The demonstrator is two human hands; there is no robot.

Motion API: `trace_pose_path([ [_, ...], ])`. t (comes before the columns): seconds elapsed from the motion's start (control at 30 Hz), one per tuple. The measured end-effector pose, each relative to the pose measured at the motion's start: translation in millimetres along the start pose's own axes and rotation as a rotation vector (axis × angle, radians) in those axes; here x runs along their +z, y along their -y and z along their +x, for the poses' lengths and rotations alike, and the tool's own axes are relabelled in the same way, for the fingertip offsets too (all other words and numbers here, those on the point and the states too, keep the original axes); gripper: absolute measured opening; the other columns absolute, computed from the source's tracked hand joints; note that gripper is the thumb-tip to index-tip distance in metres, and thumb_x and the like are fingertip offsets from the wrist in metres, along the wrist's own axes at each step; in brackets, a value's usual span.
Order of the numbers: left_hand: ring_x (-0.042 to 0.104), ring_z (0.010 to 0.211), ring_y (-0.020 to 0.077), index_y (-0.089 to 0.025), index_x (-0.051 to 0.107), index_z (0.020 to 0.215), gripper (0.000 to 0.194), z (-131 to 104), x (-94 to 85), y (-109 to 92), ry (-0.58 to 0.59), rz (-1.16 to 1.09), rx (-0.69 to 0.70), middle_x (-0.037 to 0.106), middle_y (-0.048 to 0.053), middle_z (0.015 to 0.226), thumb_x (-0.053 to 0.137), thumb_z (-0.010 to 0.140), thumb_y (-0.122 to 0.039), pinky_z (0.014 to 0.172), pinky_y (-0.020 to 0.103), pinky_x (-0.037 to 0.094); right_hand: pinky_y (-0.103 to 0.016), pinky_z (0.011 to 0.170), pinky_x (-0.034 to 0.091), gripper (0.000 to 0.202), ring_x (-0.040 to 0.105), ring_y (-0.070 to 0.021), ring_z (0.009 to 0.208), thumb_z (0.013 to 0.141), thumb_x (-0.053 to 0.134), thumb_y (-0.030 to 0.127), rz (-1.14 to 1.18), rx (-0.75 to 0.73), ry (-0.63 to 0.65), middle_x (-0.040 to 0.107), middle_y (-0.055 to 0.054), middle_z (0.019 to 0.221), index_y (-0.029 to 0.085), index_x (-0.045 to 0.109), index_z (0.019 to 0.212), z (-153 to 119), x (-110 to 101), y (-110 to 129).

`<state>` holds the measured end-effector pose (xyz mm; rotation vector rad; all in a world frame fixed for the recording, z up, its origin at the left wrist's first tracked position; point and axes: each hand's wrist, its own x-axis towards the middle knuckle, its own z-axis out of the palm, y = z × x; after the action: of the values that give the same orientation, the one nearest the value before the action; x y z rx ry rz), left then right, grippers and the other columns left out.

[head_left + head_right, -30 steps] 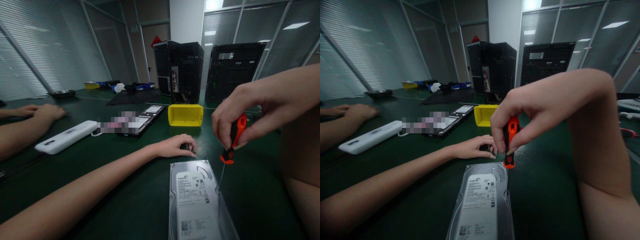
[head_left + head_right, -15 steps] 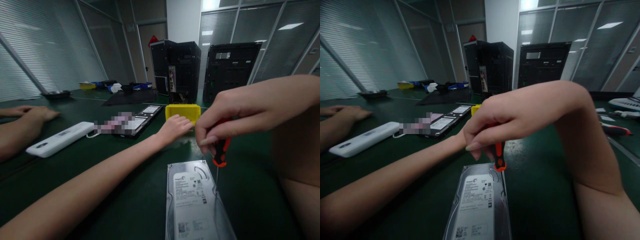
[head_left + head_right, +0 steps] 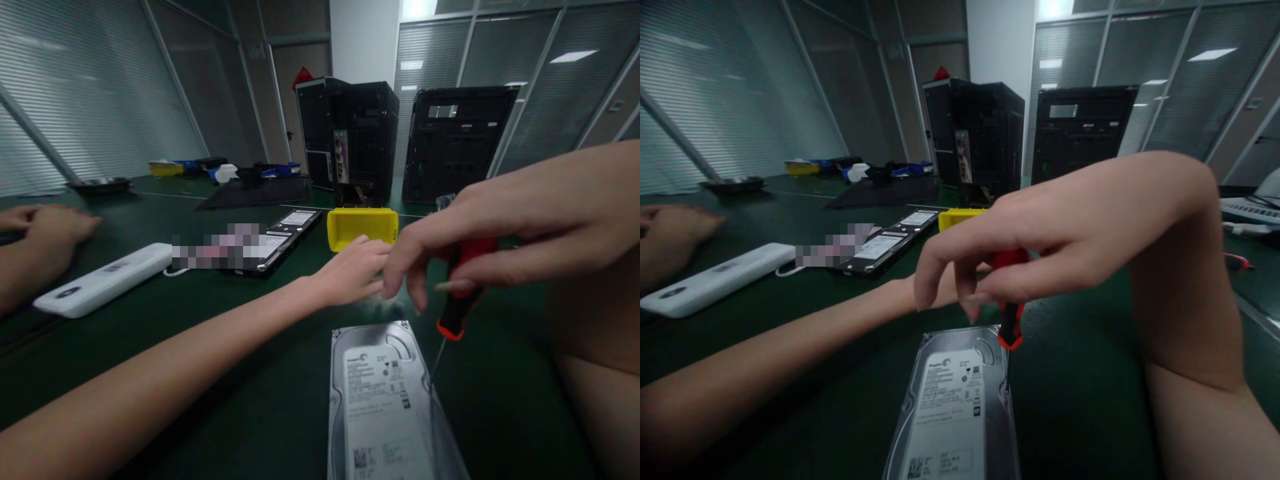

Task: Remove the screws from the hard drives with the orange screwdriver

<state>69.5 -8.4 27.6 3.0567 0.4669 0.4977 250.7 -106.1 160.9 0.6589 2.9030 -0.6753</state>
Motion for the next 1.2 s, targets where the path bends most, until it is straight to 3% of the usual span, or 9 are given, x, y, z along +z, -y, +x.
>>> trace_pose_path([
  [0.17,0.052,0.101,0.0172,-0.021,0.059,0.104,0.023,-20,-13.4,-35,0.161,-0.375,0.131,0.061,0.002,0.105,0.057,0.081,-0.025,0.091,0.031,0.039,-0.018,0.086,0.043,0.04,0.053,-0.0125,0.105,0.086,0.05,0.027,-0.085,0.038,0.064,0.055,0.0,0.12,0.021,0.048,0.125,-3,-2,-3],
  [0.3,0.052,0.1,0.0173,-0.023,0.061,0.104,0.035,-27,-13.2,-47,0.226,-0.458,0.14,0.061,0.001,0.104,0.07,0.071,-0.028,0.09,0.029,0.039,-0.02,0.072,0.048,0.034,0.06,-0.0144,0.089,0.089,0.04,0.034,-0.1,0.163,-0.011,0.063,-0.002,0.103,0.021,0.057,0.117,5,1,-2],
  [0.4,0.054,0.097,0.0161,-0.026,0.065,0.099,0.03,-26,-6.7,-52,0.212,-0.47,0.128,0.062,-0.001,0.099,0.072,0.069,-0.025,0.089,0.029,0.039,-0.02,0.075,0.047,0.033,0.059,-0.0132,0.089,0.09,0.039,0.03,-0.102,0.117,-0.036,0.062,-0.003,0.106,0.02,0.057,0.116,7,1,-1],
  [0.53,0.055,0.094,0.0153,-0.028,0.068,0.091,0.017,-20,3.2,-56,0.232,-0.532,0.16,0.065,-0.002,0.096,0.066,0.076,-0.02,0.088,0.029,0.038,-0.021,0.086,0.042,0.037,0.052,-0.0146,0.105,0.087,0.046,0.026,-0.129,0.028,0.037,0.053,-0.004,0.121,0.019,0.051,0.123,0,-4,-4],
  [0.67,0.056,0.092,0.0147,-0.024,0.07,0.083,0.009,-14,8.7,-53,0.241,-0.563,0.194,0.065,0.0,0.094,0.065,0.077,-0.022,0.087,0.027,0.037,-0.021,0.081,0.045,0.041,0.056,-0.0159,0.099,0.085,0.049,0.03,-0.104,0.062,0.044,0.057,-0.005,0.114,0.018,0.051,0.123,2,-5,-6],
  [0.77,0.056,0.088,0.013,-0.023,0.071,0.082,0.008,-11,9.4,-52,0.23,-0.553,0.224,0.065,-0.001,0.09,0.065,0.077,-0.022,0.087,0.025,0.037,-0.021,0.076,0.046,0.037,0.059,-0.0152,0.091,0.088,0.045,0.031,-0.059,0.085,0.032,0.06,-0.006,0.107,0.016,0.053,0.12,7,-5,-6],
  [0.97,0.058,0.086,0.0116,-0.022,0.07,0.085,0.011,-10,9.0,-52,0.261,-0.595,0.249,0.066,0.0,0.088,0.064,0.077,-0.016,0.083,0.023,0.04,-0.022,0.086,0.04,0.036,0.052,-0.0146,0.103,0.085,0.05,0.027,-0.041,0.013,0.131,0.053,-0.005,0.118,0.017,0.053,0.119,3,-10,-11],
  [1.07,0.059,0.088,0.0116,-0.02,0.069,0.084,0.009,-10,8.8,-53,0.271,-0.604,0.254,0.066,0.001,0.089,0.064,0.077,-0.016,0.084,0.022,0.041,-0.023,0.081,0.044,0.045,0.055,-0.0162,0.099,0.082,0.053,0.035,-0.045,0.075,0.11,0.056,-0.005,0.114,0.019,0.049,0.124,4,-9,-14],
  [1.2,0.059,0.088,0.0113,-0.019,0.069,0.083,0.008,-10,8.2,-54,0.262,-0.605,0.248,0.066,0.001,0.09,0.064,0.077,-0.017,0.085,0.021,0.042,-0.023,0.067,0.047,0.04,0.06,-0.0148,0.081,0.086,0.045,0.039,-0.059,0.202,0.072,0.063,-0.004,0.1,0.02,0.052,0.121,11,-4,-14],
])
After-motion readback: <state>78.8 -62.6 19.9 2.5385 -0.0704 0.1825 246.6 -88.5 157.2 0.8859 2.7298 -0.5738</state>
